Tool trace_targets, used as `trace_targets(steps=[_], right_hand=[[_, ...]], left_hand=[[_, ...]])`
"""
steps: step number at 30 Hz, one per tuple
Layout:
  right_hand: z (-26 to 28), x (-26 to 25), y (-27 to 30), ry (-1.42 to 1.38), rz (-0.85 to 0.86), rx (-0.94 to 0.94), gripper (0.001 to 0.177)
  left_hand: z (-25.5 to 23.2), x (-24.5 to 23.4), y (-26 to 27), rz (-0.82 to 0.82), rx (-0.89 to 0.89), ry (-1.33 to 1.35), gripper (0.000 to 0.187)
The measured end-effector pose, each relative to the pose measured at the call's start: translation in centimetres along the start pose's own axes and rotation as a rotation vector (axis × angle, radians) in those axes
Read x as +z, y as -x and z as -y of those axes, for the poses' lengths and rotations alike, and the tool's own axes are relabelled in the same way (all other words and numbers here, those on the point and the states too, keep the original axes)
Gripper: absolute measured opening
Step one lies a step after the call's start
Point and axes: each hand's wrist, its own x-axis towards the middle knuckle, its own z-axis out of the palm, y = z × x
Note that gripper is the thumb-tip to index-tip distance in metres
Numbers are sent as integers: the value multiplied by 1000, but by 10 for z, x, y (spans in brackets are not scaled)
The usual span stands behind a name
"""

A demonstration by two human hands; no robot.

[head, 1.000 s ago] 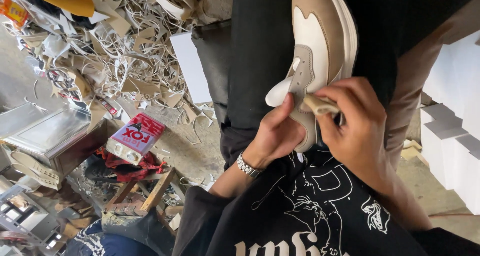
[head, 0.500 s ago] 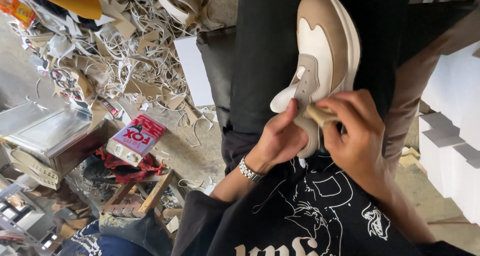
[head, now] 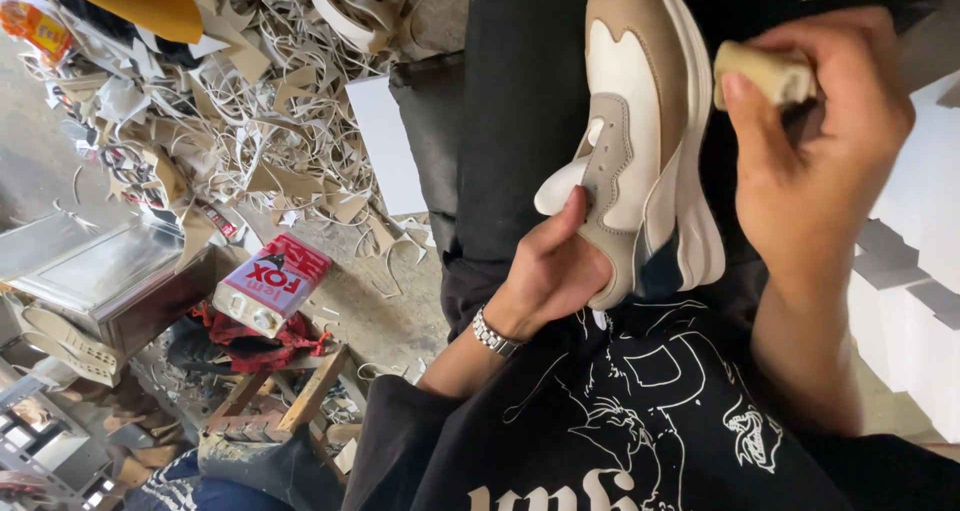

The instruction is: Cleaning a sneaker by rubbing a cleaning block over its surface to remove marks.

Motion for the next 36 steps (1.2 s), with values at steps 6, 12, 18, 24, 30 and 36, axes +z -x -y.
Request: trace_targets(steps=[6,12,18,24,30,36], right_hand=[[27,0,43,-108,247,194,15],[-2,25,23,79,146,-116,19],[-6,2,11,-186,-62,253,22],[5,4,38,-343,90,485,16],[0,24,14,-116,77,300,14],[-3,46,1,32,-83,92,15]], left_hand=[[0,-17,1,86,11,34,51],[6,-18,0,120,50,-14,44],[6,62,-16,-524,240,-491,48],[-2,81,-43,-597,169,-451,51],[-8,72,-44,-652,163,-555,41],[-4,66,-46,-573,281,-558,35]])
